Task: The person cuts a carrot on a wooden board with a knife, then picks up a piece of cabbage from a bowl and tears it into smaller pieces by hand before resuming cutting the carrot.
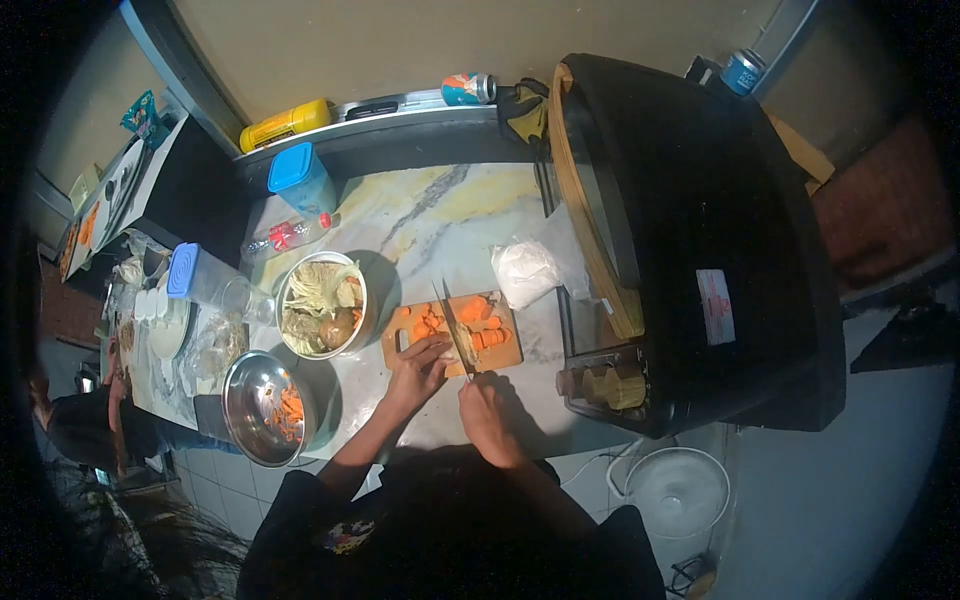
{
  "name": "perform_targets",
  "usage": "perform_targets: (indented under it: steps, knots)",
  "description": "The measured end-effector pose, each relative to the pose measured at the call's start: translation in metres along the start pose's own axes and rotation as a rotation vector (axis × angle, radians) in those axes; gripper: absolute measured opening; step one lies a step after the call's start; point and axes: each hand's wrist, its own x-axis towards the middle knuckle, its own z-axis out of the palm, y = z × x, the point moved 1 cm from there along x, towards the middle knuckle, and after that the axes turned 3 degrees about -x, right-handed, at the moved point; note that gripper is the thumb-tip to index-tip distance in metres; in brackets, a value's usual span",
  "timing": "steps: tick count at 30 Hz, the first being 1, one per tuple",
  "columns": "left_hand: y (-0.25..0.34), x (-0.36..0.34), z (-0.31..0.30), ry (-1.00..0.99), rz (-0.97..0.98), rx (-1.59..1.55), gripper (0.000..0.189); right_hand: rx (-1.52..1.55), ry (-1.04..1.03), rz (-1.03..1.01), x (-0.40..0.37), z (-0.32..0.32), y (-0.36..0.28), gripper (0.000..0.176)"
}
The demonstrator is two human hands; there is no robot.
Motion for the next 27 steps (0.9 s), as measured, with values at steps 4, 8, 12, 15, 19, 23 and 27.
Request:
perform_targets:
  steps: [4,8,12,15,19,23,27]
  knots:
    - [-0.001,-0.001,0.0,0.008,0.029,0.013,0.027,-0.028,-0.022,-0.045,0.016,0.003,-0.003,0.026]
    - [0.0,0.0,-0.001,0.006,0.06,0.051,0.027,-0.04,0.004,-0.02,0.014,0.006,0.0,0.027]
    - [0.003,0.001,-0.002,0.0,0.059,0.072,0.027,-0.05,-0.016,-0.028,0.007,-0.001,0.0,0.028]
    - [0.003,0.002,-0.003,-0.006,0.043,0.051,0.026,-0.01,-0.022,-0.017,0.004,0.002,0.003,0.029]
    - [0.006,0.004,-0.006,-0.014,0.059,0.065,0.026,0.058,-0.011,0.013,0.005,0.005,0.006,0.03]
    - [0.005,0.002,-0.004,-0.027,0.056,0.009,0.025,0.076,-0.022,0.032,0.007,0.0,0.002,0.03]
    - [0.007,0.002,-0.005,-0.029,0.032,-0.015,0.025,0.092,0.012,0.002,0.01,0.004,0.002,0.028]
